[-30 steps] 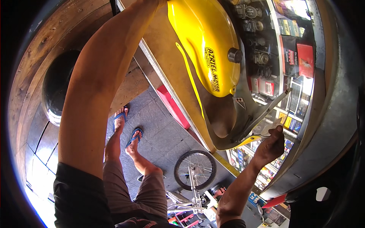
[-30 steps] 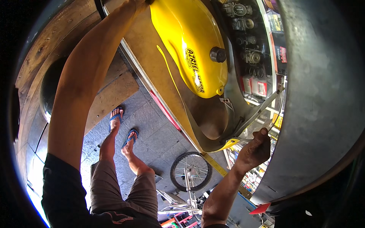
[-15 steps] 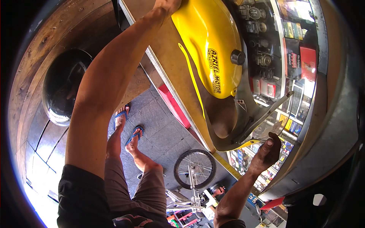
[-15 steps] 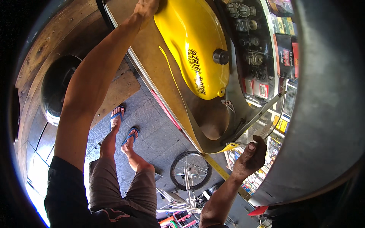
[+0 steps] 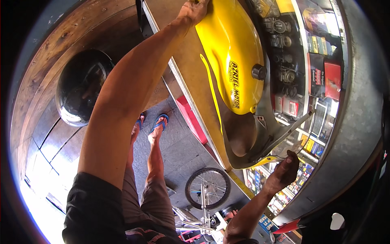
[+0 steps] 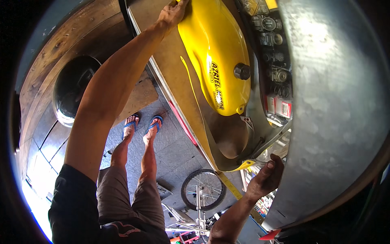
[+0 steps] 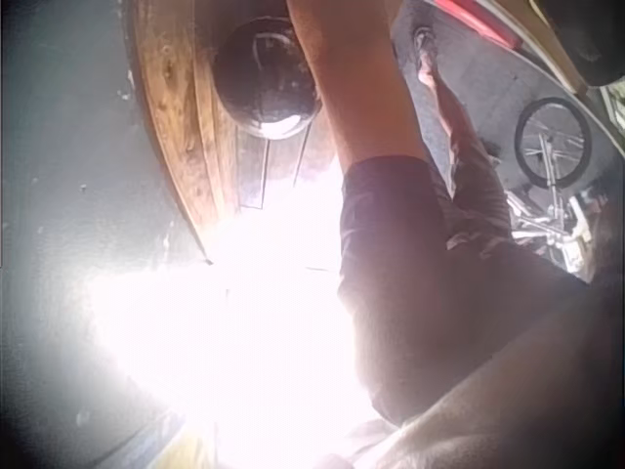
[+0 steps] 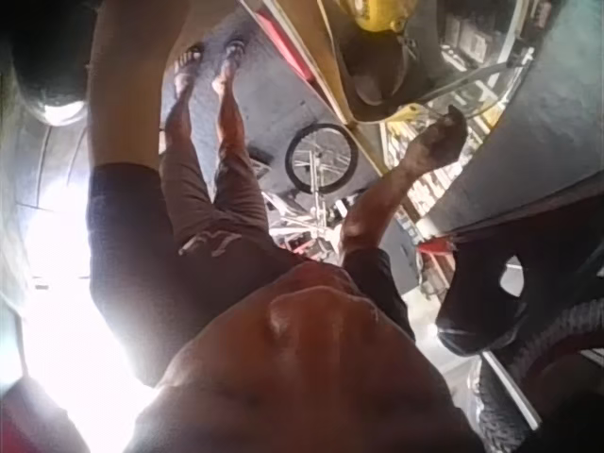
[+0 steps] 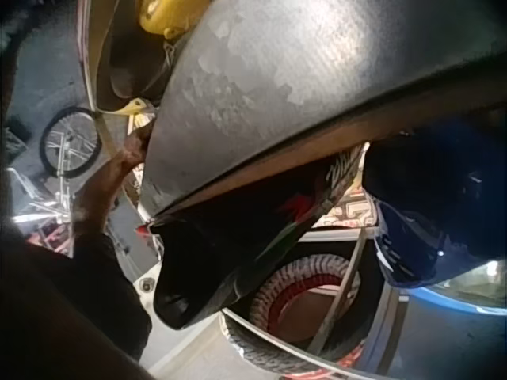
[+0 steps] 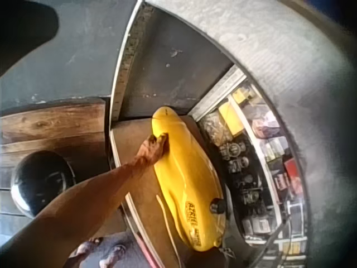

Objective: The person holds a yellow motorcycle fairing component and uses a small tool to work on the interior windshield mounts, then moves the component and a yellow fuel tank onto a workbench shelf.

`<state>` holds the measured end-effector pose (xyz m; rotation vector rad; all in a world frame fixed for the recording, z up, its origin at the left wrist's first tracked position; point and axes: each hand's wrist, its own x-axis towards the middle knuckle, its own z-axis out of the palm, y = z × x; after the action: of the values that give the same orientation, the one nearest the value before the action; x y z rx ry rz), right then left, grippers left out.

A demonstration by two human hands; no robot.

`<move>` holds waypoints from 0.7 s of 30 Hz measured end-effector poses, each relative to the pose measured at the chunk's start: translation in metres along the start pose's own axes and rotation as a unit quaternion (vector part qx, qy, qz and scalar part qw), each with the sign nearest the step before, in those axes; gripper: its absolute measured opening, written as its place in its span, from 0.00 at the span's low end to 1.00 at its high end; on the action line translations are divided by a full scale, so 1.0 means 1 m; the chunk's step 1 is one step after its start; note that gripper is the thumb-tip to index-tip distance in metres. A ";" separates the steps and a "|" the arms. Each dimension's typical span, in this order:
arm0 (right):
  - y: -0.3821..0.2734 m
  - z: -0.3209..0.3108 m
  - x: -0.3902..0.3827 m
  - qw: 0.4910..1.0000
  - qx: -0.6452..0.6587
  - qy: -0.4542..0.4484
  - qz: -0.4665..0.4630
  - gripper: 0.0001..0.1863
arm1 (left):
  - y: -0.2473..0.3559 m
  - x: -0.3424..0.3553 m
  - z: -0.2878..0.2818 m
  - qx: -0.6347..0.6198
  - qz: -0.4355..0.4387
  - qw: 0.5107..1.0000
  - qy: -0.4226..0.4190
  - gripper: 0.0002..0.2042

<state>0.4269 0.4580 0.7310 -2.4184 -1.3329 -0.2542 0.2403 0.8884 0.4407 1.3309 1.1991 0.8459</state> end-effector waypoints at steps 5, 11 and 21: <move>-0.005 0.003 0.003 0.999 0.001 0.023 -0.035 0.30 | 0.017 -0.028 -0.001 0.080 0.009 0.993 0.088 0.28; -0.005 -0.003 0.003 0.998 0.001 0.001 -0.067 0.32 | 0.028 -0.046 -0.006 -0.151 -0.147 0.972 0.108 0.41; 0.001 -0.015 0.008 0.998 -0.018 -0.064 0.009 0.27 | 0.060 -0.072 0.029 -0.256 -0.042 0.955 0.145 0.35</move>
<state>0.4326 0.4576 0.7475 -2.5120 -1.3696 -0.1213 0.2625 0.8190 0.5066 0.7457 1.1433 1.2229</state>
